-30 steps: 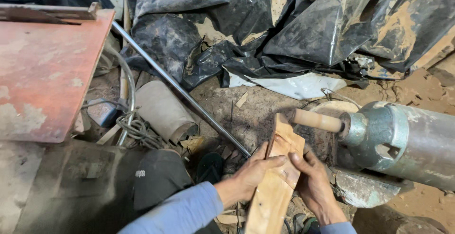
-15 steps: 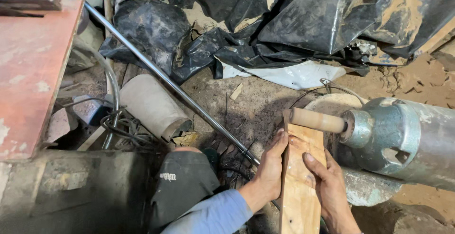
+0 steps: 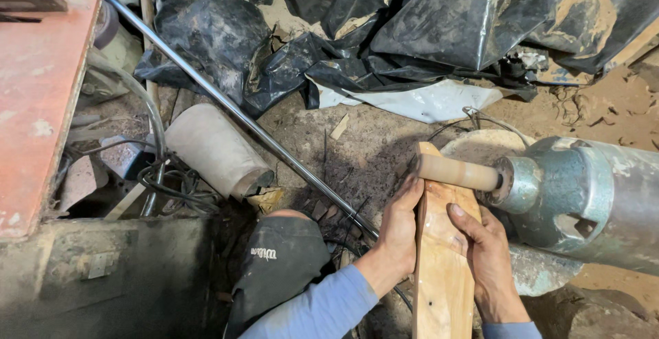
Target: The person holds a curved wooden piece against a rotating grinding wheel, moving it back and forth to smooth the surface. The person repeatedly repositions the wood to sand different edges and surfaces.
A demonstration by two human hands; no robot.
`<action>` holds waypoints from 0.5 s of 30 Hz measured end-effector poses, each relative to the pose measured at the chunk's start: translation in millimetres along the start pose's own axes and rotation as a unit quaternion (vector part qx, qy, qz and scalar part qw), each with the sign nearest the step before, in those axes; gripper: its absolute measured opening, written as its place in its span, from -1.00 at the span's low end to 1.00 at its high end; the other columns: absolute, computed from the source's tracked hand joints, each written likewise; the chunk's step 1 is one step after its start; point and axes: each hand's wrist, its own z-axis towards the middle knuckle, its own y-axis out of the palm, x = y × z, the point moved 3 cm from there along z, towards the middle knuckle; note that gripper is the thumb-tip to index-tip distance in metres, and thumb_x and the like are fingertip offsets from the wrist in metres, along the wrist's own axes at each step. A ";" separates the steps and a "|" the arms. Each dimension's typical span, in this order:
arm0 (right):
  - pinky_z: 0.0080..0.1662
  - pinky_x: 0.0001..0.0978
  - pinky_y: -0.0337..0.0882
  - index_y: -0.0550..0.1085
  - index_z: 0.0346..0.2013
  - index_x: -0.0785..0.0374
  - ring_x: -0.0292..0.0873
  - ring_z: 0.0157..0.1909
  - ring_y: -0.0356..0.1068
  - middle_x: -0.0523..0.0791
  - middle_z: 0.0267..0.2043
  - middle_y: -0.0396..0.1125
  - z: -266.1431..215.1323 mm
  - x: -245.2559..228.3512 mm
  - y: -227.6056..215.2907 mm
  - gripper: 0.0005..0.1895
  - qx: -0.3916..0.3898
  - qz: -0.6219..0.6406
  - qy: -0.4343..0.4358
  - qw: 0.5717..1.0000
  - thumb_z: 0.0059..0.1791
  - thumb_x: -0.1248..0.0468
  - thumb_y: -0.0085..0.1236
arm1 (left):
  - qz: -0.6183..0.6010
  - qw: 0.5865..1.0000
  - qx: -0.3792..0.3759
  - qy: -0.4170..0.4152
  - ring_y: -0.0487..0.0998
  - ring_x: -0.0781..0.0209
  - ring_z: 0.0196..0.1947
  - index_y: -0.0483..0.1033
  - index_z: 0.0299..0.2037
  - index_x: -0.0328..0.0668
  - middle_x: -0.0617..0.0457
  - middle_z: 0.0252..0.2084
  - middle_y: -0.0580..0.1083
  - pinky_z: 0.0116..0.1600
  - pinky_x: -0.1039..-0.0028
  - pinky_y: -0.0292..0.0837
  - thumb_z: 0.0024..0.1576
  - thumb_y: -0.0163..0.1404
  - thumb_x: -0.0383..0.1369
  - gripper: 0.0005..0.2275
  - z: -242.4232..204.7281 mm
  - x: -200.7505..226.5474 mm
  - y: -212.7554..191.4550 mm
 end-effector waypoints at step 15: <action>0.02 -0.33 0.50 0.35 0.26 0.45 -0.15 0.01 0.51 0.04 0.10 0.46 -23.3 4.3 4.7 -0.43 -0.010 -0.017 -0.025 1.000 -0.03 0.30 0.11 | 0.012 1.000 -0.016 -0.020 0.55 0.18 -0.04 0.41 0.08 -0.15 0.01 -0.02 0.48 0.09 0.34 0.50 0.39 -0.17 -0.19 -0.75 -25.1 0.5 -1.0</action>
